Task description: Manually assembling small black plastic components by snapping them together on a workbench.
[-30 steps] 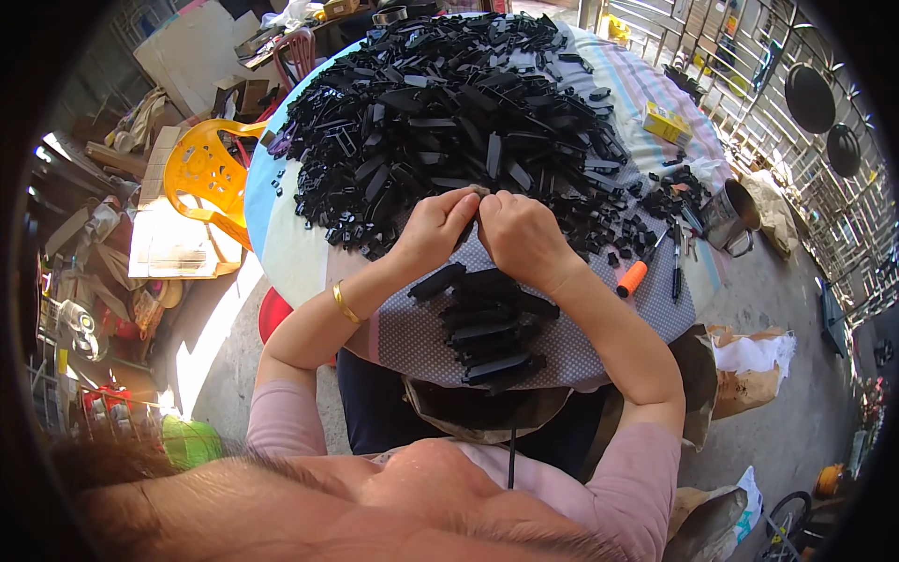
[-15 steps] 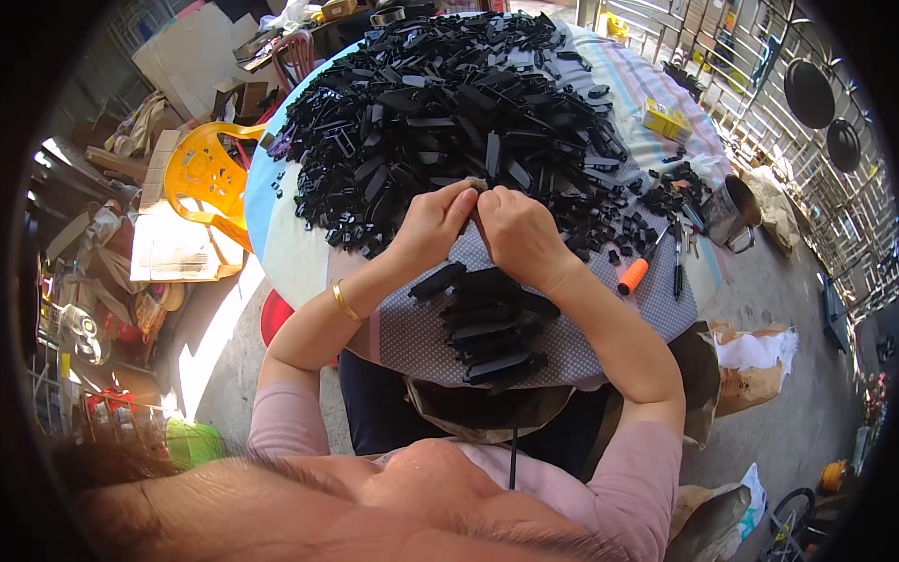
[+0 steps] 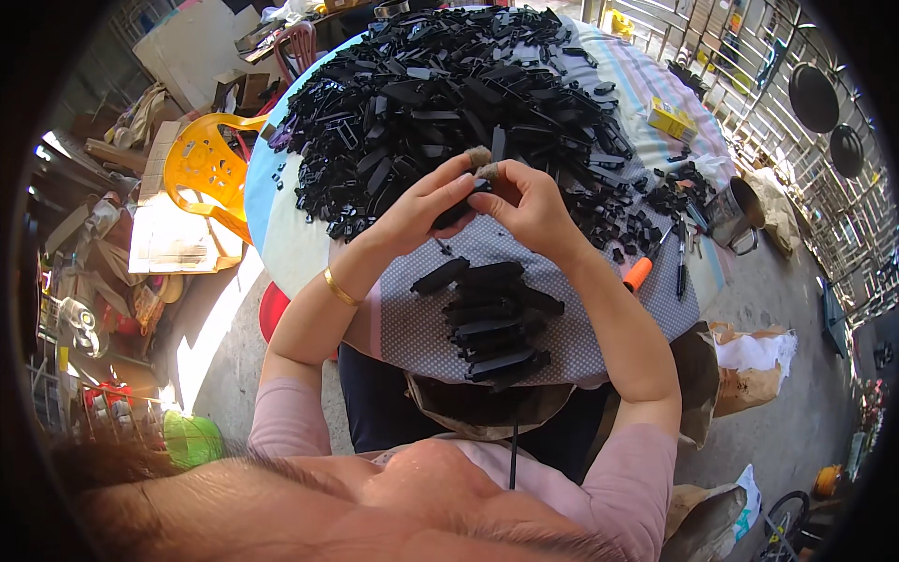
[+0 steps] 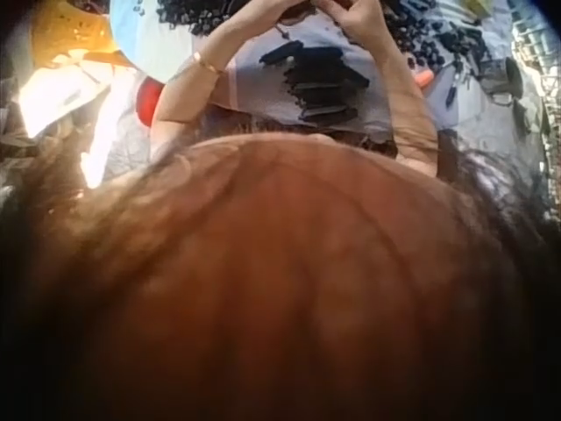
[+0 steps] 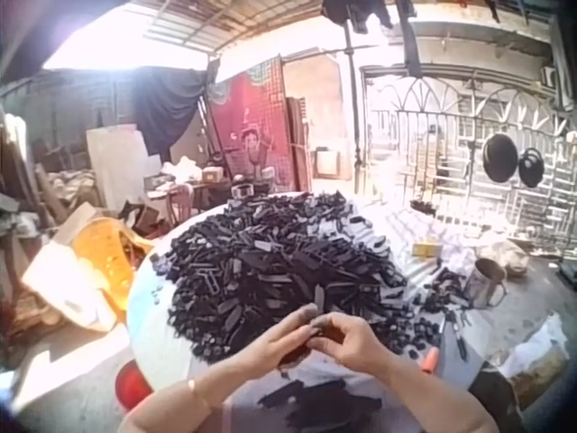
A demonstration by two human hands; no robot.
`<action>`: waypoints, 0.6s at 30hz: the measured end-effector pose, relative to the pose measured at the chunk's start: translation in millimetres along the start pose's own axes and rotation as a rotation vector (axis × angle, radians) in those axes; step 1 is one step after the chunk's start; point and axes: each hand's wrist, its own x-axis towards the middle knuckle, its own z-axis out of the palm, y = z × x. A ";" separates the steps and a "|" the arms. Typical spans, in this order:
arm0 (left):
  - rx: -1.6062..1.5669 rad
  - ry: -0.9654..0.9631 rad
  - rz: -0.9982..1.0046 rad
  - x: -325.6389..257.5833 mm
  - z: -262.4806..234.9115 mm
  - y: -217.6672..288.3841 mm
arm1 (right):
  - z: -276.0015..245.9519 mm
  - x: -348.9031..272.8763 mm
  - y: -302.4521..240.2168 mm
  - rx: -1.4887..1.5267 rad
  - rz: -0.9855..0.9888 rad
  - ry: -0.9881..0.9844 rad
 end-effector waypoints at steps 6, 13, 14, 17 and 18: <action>-0.016 0.332 0.181 2.7 -18.1 5.4 | 16.8 9.2 20.5 -0.476 -0.235 0.034; -0.170 0.315 0.033 4.7 -27.6 -0.3 | 20.4 10.5 37.6 -0.948 -0.396 -0.275; -0.170 0.317 0.034 4.6 -27.0 -1.3 | 19.6 7.2 34.0 -0.980 -0.324 -0.244; -0.147 0.299 -0.023 4.8 -24.5 -3.8 | 17.2 4.9 21.7 -1.034 -0.198 -0.219; -0.147 0.299 -0.022 5.2 -23.7 -4.6 | 15.2 4.4 19.7 -1.059 -0.140 -0.222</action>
